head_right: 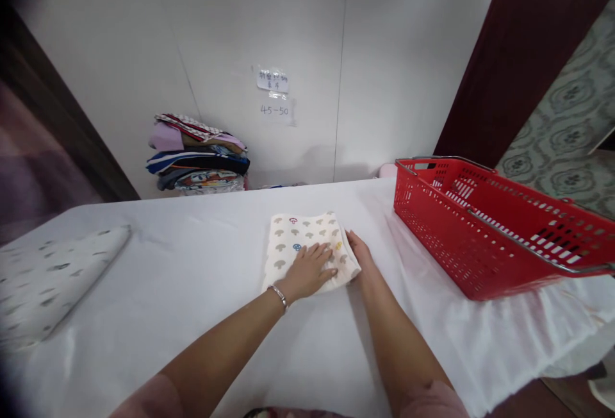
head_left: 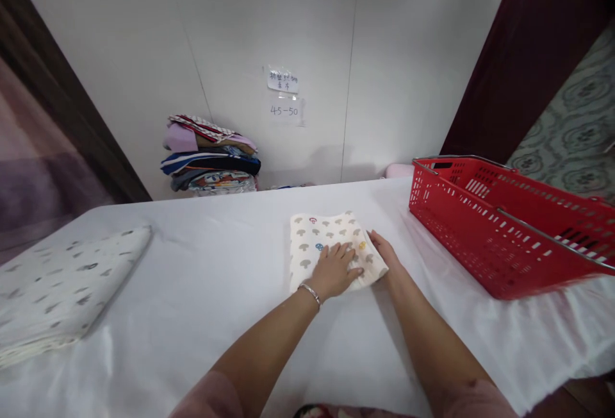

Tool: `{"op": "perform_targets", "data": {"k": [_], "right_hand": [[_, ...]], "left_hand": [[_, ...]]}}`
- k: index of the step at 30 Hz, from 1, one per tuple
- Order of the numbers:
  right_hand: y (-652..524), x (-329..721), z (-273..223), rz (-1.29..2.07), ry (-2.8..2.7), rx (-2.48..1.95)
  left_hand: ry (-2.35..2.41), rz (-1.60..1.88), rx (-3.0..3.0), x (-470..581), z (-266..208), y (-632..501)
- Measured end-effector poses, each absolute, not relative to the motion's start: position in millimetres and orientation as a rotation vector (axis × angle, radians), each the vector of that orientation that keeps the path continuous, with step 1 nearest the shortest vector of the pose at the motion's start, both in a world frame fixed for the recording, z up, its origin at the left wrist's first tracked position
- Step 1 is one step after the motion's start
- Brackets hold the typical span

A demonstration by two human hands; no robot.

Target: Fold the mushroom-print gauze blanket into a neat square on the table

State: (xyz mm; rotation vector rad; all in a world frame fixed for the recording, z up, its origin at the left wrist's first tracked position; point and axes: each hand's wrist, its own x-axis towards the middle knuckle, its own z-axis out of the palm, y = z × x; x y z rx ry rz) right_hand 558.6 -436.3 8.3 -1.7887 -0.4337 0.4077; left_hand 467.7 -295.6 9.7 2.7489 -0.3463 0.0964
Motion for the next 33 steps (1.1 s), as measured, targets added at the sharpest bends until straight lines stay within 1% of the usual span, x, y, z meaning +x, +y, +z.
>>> {"op": "perform_targets", "data": {"k": [2,4,9,13,15,17,20,24,26,29,33], "right_hand": [[-452,561,12,0.505,-0.372,-1.694],[-460,561,12,0.518,-0.296,-1.622],[-459,558,7,0.327,-0.3,-1.789],[-459,568,-2,0.246,-0.31,-1.89],[-462,574,-6,0.168,-0.266,-1.969],[-465,578,-10,0.103,-0.24,-2.082],[-468,579,-14,0.122,-0.214,-2.196],[-471,575,-11,0.234,-0.194,-2.236],[-471,572,-7,0.254,-0.179,-2.248],[-470,566,1,0.271,-0.141,-2.231],[-463,552,10,0.393,-0.147,-2.007]], "left_hand": [[-0.344,0.106,2.754,467,7,-295],[-0.333,0.092,2.751,467,6,-295],[-0.332,0.097,2.728,466,11,-298],[-0.284,0.333,2.725,460,20,-288],[-0.151,0.463,2.703,456,23,-274],[0.06,0.513,2.646,452,22,-257],[0.372,0.467,2.451,444,14,-232],[0.63,0.224,2.051,424,2,-220],[0.627,0.139,1.963,411,-2,-223],[0.487,0.126,2.027,393,-5,-231],[0.292,0.142,2.113,377,-6,-223]]}}
